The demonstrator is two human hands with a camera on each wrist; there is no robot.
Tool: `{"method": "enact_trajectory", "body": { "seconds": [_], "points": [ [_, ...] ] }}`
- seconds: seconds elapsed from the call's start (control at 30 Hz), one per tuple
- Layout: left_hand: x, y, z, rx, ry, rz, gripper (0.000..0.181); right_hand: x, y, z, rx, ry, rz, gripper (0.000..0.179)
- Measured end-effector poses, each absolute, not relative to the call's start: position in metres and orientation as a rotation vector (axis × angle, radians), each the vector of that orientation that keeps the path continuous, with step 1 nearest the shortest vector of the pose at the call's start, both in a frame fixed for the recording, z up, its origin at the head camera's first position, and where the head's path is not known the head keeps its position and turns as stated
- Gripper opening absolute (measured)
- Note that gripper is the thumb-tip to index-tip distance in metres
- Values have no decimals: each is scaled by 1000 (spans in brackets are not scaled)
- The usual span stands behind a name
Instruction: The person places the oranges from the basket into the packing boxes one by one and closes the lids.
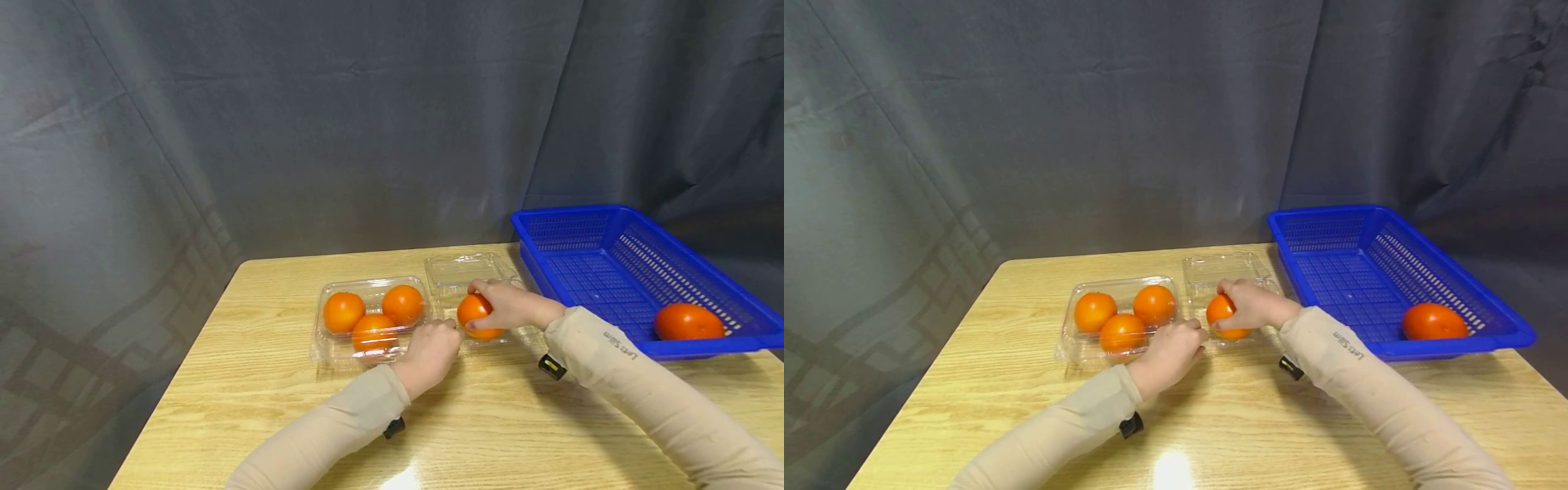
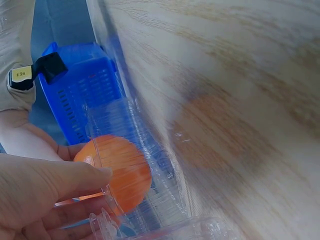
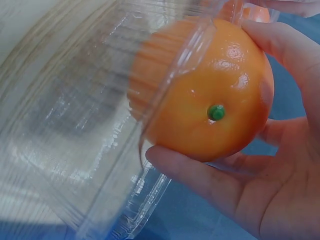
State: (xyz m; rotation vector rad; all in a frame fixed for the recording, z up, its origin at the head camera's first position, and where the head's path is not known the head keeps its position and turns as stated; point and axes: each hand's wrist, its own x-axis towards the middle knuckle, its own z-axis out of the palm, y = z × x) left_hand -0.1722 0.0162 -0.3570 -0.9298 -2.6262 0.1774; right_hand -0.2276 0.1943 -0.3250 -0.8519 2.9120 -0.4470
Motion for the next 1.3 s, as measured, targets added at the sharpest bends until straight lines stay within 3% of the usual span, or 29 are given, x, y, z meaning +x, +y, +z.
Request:
{"method": "enact_trajectory", "body": {
  "seconds": [1.3],
  "points": [
    [-172, 15, -358, -956, -2618, 164, 3, -228, 184, -334, -713, 2869, -511, 49]
  ]
}}
